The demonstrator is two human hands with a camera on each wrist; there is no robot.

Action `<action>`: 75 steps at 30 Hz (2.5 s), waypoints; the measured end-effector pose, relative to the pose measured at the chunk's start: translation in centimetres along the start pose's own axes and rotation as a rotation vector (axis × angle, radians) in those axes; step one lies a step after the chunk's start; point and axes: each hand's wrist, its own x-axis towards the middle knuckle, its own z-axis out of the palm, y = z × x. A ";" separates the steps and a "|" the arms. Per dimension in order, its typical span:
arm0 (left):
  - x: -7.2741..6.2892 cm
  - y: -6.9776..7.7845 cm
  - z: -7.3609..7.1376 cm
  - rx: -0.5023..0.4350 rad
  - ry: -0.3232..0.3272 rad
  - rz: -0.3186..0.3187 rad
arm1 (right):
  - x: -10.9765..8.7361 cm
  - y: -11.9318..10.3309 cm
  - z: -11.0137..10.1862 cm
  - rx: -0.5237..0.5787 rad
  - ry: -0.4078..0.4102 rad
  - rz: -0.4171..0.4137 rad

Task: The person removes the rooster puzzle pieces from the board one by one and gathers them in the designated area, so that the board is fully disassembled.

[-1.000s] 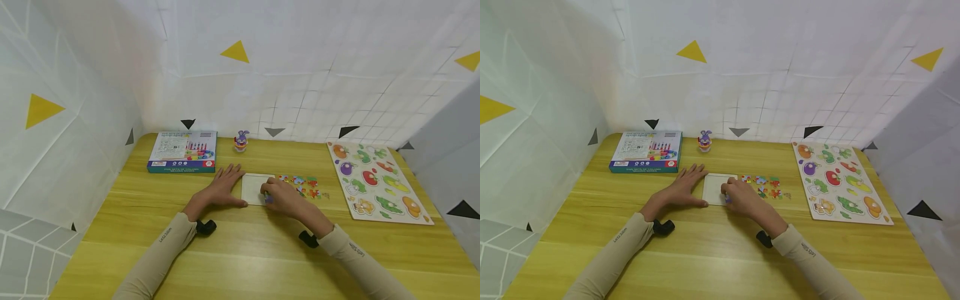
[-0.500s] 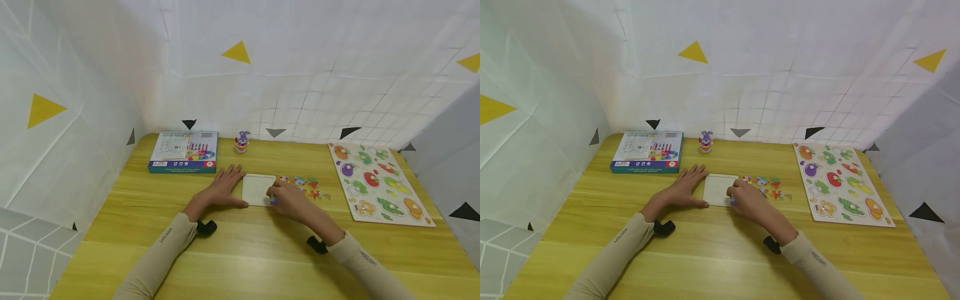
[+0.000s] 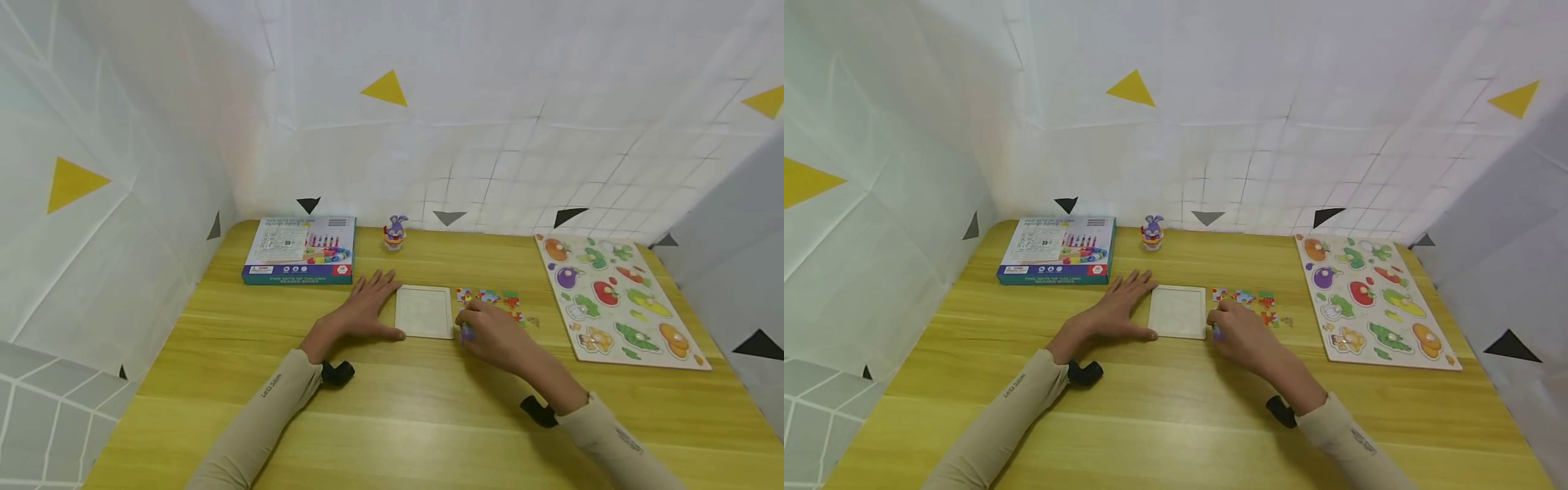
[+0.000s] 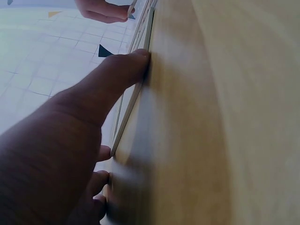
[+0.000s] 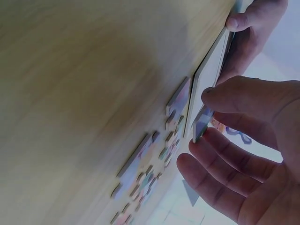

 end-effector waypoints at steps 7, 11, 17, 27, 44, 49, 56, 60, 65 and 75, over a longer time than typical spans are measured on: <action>0.0 0.0 0.1 0.001 -0.001 0.001 | -1.1 0.5 -0.8 -0.039 -0.017 0.034; 0.1 -0.1 0.2 0.002 -0.001 0.004 | -1.7 0.9 -1.2 -0.046 -0.021 0.070; 0.2 -0.2 0.3 0.010 -0.005 -0.006 | -2.3 1.6 -1.7 -0.046 -0.011 0.080; 0.2 0.0 0.1 0.008 -0.011 -0.004 | -3.6 2.6 -2.3 -0.059 -0.032 0.115; 0.0 -0.4 0.1 -0.006 0.005 0.005 | -5.0 3.7 -2.6 -0.053 -0.042 0.172; 0.0 -0.6 0.1 0.001 0.005 0.004 | -5.3 4.0 -2.5 -0.056 -0.048 0.196; -0.1 -0.7 0.1 -0.002 0.006 -0.001 | -5.3 4.4 -2.4 -0.054 -0.054 0.209; -0.1 -0.6 0.0 -0.010 0.005 -0.008 | -5.3 4.4 -2.4 -0.057 -0.050 0.205; -0.1 -0.6 0.0 -0.003 0.004 -0.007 | -5.2 4.5 -2.5 -0.046 -0.054 0.214; 0.0 -0.5 -0.1 -0.010 -0.002 -0.007 | -5.4 4.5 -2.5 -0.021 -0.072 0.238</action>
